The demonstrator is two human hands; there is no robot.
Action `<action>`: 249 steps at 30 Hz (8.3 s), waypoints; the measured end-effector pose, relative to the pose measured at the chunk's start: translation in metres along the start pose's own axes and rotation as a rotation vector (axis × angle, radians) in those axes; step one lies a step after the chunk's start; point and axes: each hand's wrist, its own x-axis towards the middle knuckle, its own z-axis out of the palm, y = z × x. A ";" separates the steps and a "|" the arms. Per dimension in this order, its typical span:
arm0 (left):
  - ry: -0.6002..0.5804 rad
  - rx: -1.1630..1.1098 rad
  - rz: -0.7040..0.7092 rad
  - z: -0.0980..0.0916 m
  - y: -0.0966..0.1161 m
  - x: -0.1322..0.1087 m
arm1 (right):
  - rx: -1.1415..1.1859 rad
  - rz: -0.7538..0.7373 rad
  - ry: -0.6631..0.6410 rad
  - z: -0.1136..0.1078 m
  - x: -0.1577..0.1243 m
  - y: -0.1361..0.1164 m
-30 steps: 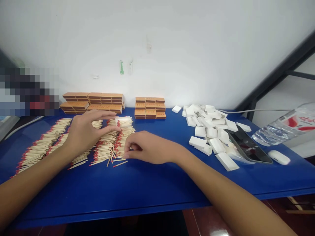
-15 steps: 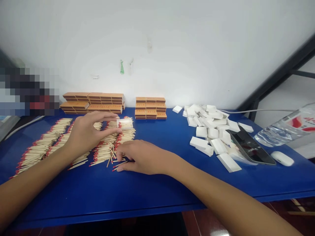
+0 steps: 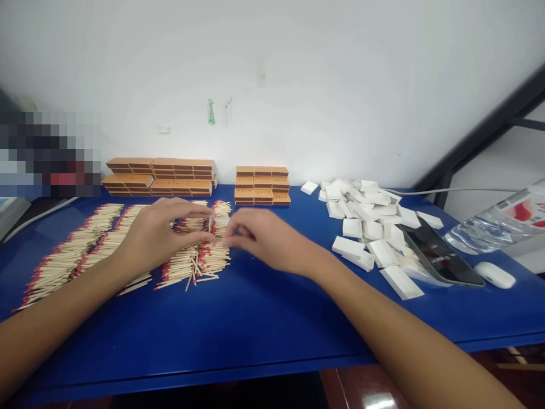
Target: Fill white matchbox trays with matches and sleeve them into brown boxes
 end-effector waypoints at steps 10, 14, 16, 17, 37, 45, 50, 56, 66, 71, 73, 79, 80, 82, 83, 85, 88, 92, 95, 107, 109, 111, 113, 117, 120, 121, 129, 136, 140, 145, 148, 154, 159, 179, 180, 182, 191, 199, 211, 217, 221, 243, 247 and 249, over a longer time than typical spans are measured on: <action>0.015 -0.101 0.040 0.002 0.013 0.001 | -0.202 -0.011 0.201 0.008 0.002 0.010; 0.018 -0.069 0.013 0.002 0.010 0.000 | -0.201 -0.031 0.215 0.008 0.000 0.008; 0.018 -0.053 -0.005 0.001 0.010 0.000 | -0.223 -0.036 0.216 0.008 0.000 0.009; 0.015 -0.047 -0.012 0.001 0.010 0.000 | -0.234 -0.036 0.212 0.008 0.000 0.009; -0.019 -0.122 0.012 0.000 0.012 0.001 | -0.275 -0.013 0.175 0.012 0.000 0.012; -0.006 -0.165 -0.031 0.001 0.011 0.001 | -0.238 -0.054 0.227 0.017 0.000 0.010; 0.043 -0.169 -0.121 0.001 0.009 0.001 | -0.227 -0.075 0.229 0.010 -0.003 0.001; 0.076 -0.096 -0.133 0.001 0.005 0.001 | -0.219 0.043 -0.184 -0.002 -0.005 0.003; 0.072 -0.065 -0.093 0.001 0.005 0.002 | -0.119 0.132 -0.341 -0.013 -0.007 0.010; 0.067 -0.075 -0.104 0.002 0.004 0.001 | -0.158 0.116 -0.141 -0.018 -0.006 0.013; 0.064 -0.086 -0.106 0.002 0.004 0.001 | -0.152 0.119 -0.079 -0.017 -0.005 0.013; 0.043 -0.105 -0.050 0.003 0.005 0.000 | -0.036 0.021 0.028 -0.013 -0.005 0.013; 0.041 -0.106 -0.038 0.004 0.005 0.000 | -0.025 0.006 0.045 -0.012 -0.005 0.012; 0.038 -0.105 -0.007 0.004 0.006 0.000 | -0.011 -0.014 0.093 -0.008 -0.003 0.012; 0.041 -0.105 0.010 0.004 0.007 -0.001 | 0.004 -0.018 0.131 -0.006 -0.002 0.011; 0.054 -0.117 0.036 0.003 0.009 -0.001 | 0.063 -0.005 0.217 0.000 0.000 0.011; 0.072 -0.146 0.029 0.001 0.014 0.000 | 0.194 0.035 0.344 0.008 0.003 0.009; 0.062 -0.168 -0.006 -0.002 0.020 0.001 | 0.286 0.051 0.365 0.013 0.004 0.008; 0.040 -0.177 -0.027 -0.001 0.020 0.001 | 0.278 0.046 0.317 0.013 0.005 0.009; 0.039 -0.225 -0.070 0.000 0.022 0.001 | 0.303 0.068 0.405 0.016 0.006 0.011; 0.051 -0.239 -0.078 -0.001 0.022 0.001 | 0.307 0.078 0.404 0.016 0.006 0.011; 0.054 -0.255 -0.094 -0.002 0.022 0.001 | 0.288 0.093 0.394 0.016 0.007 0.011; 0.049 -0.265 -0.108 -0.002 0.021 0.001 | 0.236 0.108 0.399 0.015 0.008 0.012; 0.053 -0.272 -0.132 -0.003 0.019 0.002 | 0.109 0.109 0.423 0.015 0.008 0.013; 0.055 -0.268 -0.165 -0.003 0.019 0.002 | 0.060 0.075 0.395 0.014 0.006 0.014; 0.056 -0.265 -0.178 -0.002 0.019 0.002 | 0.053 0.061 0.393 0.014 0.006 0.013; 0.125 -0.234 -0.243 -0.001 0.014 0.002 | -0.008 -0.096 0.098 0.011 -0.004 -0.010; 0.128 -0.184 -0.239 -0.001 0.015 0.002 | -0.024 -0.100 -0.246 0.027 -0.006 -0.019; 0.117 -0.182 -0.230 0.000 0.014 0.001 | -0.034 -0.086 -0.272 0.027 -0.006 -0.019; 0.131 -0.189 -0.180 0.000 0.013 0.002 | -0.048 -0.060 -0.295 0.021 -0.007 -0.018; 0.117 -0.165 -0.162 0.000 0.011 0.002 | -0.058 -0.050 -0.280 0.016 -0.006 -0.016; 0.051 -0.096 -0.085 0.003 0.005 0.001 | -0.131 -0.027 -0.071 -0.004 -0.003 -0.004; 0.024 -0.216 -0.124 0.003 0.010 0.000 | -0.236 0.040 0.188 -0.009 0.000 0.006; 0.075 -0.212 -0.247 0.001 0.009 0.002 | -0.080 -0.017 -0.372 -0.012 -0.005 0.003; 0.075 -0.211 -0.243 0.001 0.009 0.002 | -0.092 -0.011 -0.369 -0.012 -0.005 0.003; 0.073 -0.209 -0.234 0.001 0.009 0.002 | -0.100 -0.003 -0.358 -0.012 -0.005 0.004; 0.056 -0.168 -0.194 0.003 0.006 0.001 | -0.020 0.018 -0.422 -0.009 -0.004 0.007; 0.049 -0.186 -0.180 0.002 0.006 0.001 | -0.021 -0.006 -0.386 0.012 -0.007 -0.011; 0.019 -0.181 -0.165 0.003 0.005 0.000 | -0.032 -0.117 -0.221 0.026 -0.004 -0.005; 0.018 -0.168 -0.174 0.001 0.006 0.000 | -0.070 -0.096 -0.258 0.022 -0.004 -0.010; 0.022 -0.164 -0.169 0.002 0.005 0.001 | -0.092 -0.049 -0.316 0.015 -0.004 -0.012; 0.001 -0.190 -0.170 0.002 0.007 0.001 | -0.022 -0.003 -0.410 0.006 -0.009 -0.015; 0.000 -0.170 -0.140 0.003 0.007 0.001 | -0.029 0.034 -0.249 -0.003 -0.006 -0.007; -0.004 -0.151 -0.115 0.003 0.007 0.001 | -0.070 0.048 -0.114 -0.007 -0.004 -0.002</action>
